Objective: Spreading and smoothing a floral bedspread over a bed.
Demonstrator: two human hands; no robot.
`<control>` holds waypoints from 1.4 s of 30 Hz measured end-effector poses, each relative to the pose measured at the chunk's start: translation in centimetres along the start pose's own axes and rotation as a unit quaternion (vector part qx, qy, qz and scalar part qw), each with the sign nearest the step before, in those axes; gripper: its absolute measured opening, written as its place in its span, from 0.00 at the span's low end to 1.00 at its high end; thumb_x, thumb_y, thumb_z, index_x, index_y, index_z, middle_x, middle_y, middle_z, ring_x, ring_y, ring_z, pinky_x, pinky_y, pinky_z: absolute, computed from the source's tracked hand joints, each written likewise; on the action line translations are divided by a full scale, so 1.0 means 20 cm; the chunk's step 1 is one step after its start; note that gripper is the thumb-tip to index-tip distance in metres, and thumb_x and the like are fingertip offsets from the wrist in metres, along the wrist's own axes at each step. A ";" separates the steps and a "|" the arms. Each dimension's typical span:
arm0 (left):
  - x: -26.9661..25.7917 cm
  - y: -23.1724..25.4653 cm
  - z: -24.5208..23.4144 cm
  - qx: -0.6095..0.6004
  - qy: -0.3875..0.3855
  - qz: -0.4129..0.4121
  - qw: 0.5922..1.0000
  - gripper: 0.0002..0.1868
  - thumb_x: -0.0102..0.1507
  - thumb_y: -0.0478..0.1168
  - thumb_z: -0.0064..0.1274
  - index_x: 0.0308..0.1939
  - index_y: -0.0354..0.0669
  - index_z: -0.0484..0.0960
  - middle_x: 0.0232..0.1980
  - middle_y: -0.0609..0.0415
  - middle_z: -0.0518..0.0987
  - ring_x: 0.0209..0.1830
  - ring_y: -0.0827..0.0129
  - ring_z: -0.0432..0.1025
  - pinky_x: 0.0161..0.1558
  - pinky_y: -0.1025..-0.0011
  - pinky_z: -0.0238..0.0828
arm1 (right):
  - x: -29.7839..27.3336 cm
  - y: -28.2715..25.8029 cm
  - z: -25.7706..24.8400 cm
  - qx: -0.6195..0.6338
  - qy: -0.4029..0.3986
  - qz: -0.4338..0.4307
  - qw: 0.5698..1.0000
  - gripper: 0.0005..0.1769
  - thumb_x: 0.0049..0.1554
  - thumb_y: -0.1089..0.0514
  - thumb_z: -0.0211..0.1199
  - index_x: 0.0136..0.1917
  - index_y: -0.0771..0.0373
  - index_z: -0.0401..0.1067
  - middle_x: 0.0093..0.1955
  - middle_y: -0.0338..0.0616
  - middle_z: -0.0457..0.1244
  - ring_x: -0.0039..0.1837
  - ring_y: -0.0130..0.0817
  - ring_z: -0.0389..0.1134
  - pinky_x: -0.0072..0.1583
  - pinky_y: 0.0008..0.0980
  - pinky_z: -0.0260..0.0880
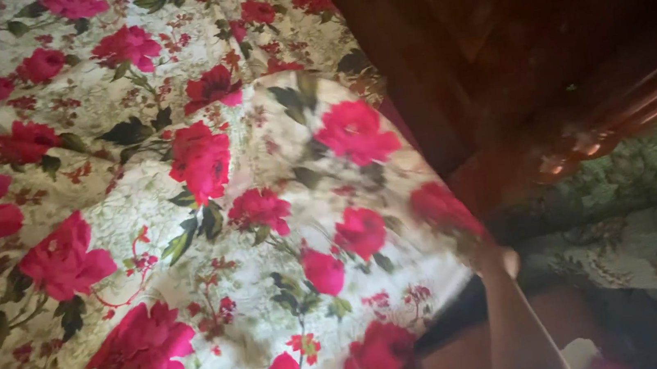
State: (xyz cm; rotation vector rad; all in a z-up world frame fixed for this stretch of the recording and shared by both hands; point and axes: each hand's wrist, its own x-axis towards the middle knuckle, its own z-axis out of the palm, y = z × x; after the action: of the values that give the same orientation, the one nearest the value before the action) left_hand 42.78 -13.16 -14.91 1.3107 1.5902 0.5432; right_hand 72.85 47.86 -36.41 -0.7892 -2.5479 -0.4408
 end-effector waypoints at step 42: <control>1.72 -0.08 -1.76 0.107 0.230 -0.070 0.965 0.11 0.59 0.52 0.56 0.38 0.55 0.85 0.36 0.53 0.85 0.35 0.56 0.82 0.42 0.58 0.80 | 0.48 -0.63 -0.49 0.313 -0.346 0.260 0.846 0.26 0.44 0.37 0.74 0.49 0.54 0.80 0.31 0.42 0.69 0.33 0.36 0.70 0.38 0.40 0.70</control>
State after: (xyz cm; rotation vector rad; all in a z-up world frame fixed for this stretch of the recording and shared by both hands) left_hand 12.91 25.92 -14.49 1.2757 2.1581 0.6322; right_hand 61.23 38.22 -25.39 -1.4699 -2.6106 0.9708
